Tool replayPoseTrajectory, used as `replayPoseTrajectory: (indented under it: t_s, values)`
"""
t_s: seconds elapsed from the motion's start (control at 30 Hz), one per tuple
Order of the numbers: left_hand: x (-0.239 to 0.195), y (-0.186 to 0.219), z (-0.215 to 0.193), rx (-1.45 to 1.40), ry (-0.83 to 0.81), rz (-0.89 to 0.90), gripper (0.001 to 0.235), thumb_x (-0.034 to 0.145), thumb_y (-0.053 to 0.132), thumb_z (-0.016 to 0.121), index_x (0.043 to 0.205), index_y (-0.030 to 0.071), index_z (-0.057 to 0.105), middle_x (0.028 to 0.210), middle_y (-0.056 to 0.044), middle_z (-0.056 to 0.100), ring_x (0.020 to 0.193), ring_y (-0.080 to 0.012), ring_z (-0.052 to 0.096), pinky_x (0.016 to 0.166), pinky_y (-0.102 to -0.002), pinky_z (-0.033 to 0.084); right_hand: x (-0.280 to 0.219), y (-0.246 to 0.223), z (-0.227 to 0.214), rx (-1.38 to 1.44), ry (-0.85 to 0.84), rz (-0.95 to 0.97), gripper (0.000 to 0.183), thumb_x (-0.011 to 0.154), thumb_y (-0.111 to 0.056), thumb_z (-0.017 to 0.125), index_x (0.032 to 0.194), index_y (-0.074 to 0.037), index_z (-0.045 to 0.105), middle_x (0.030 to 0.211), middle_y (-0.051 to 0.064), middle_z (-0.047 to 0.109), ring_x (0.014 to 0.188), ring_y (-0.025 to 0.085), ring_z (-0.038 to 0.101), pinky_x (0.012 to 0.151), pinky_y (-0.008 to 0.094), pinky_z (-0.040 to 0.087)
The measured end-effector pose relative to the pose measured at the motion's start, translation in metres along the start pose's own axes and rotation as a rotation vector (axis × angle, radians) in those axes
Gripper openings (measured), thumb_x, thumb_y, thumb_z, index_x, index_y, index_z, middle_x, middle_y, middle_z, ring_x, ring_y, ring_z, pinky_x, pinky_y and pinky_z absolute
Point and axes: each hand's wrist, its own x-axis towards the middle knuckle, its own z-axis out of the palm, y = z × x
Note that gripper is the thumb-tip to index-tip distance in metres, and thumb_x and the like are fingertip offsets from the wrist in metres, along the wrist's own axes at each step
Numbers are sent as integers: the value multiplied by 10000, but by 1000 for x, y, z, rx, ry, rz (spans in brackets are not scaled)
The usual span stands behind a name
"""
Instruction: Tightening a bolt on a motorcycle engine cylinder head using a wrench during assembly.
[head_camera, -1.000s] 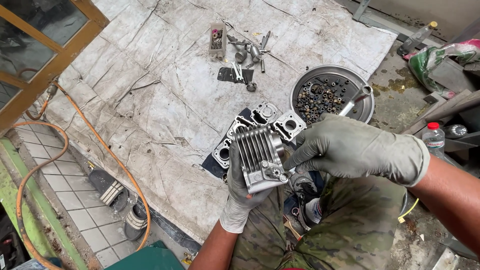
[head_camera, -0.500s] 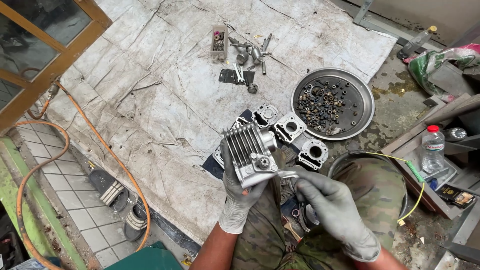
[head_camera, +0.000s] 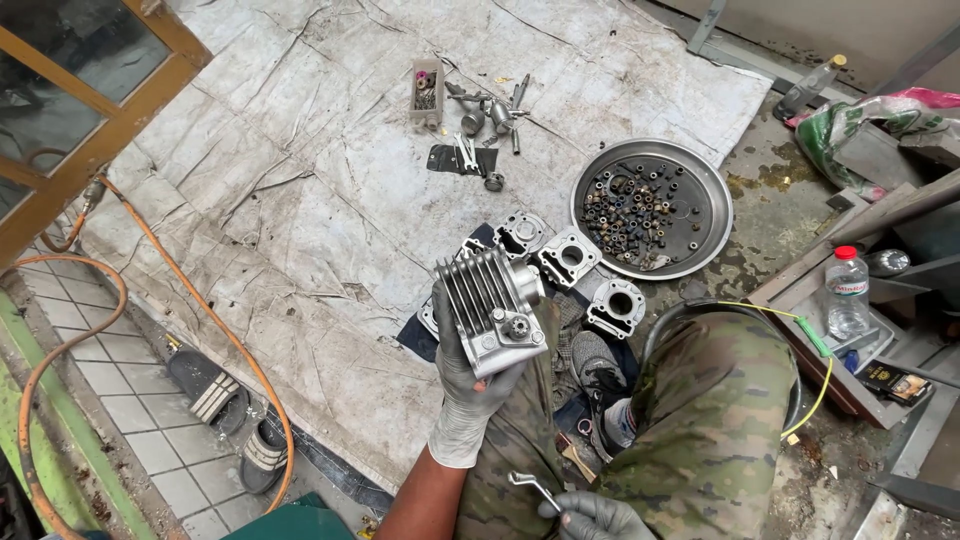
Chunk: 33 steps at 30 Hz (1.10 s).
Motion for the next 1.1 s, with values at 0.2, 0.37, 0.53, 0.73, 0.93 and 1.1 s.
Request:
replayPoseTrajectory:
  t_s: [0.2,0.37,0.53,0.73,0.93,1.1]
  values:
    - [2,2,0,29,-32,9,1155,757,197,846,1641,186,103,1509,-127,550,1320,-320,642,1145,-449,576,-13,-132,48,-518,438,-247,323,880,-36,717,1178,25,826,696,126,756,536,163,562,493,288,450]
    - [-8,-7,1,32,5,-14,1134,738,205,859,1628,132,161,1509,-148,544,1261,-300,682,1051,-389,614,-13,-250,104,-873,335,-498,258,920,-111,671,1128,-99,823,838,38,752,613,114,575,526,251,488]
    - [-5,-4,1,44,4,20,1141,731,188,881,1628,145,177,1561,-132,479,1334,-300,628,1133,-407,574,-2,-317,141,-1327,366,-575,151,862,-143,718,964,-142,829,616,-17,745,421,78,562,355,213,461]
    - [-13,-12,6,7,62,-21,1204,676,325,925,1569,-88,231,1513,-373,389,1404,-519,381,1144,-593,323,10,-336,163,-1308,382,-482,138,832,-280,811,897,-190,893,739,73,828,684,200,770,678,396,599]
    - [-9,-1,2,-89,-9,-226,1194,669,161,921,1572,-89,181,1524,-345,413,1390,-345,454,1176,-544,313,16,-368,180,-1507,351,-383,140,813,-376,820,869,-273,896,762,-5,863,717,234,819,739,395,642]
    - [-1,6,1,43,-51,41,1228,729,158,929,1643,146,108,1567,-155,475,1333,-329,639,1097,-423,599,29,-388,176,-1931,-61,-607,269,836,-427,727,977,-220,825,817,-70,802,578,151,748,533,296,606]
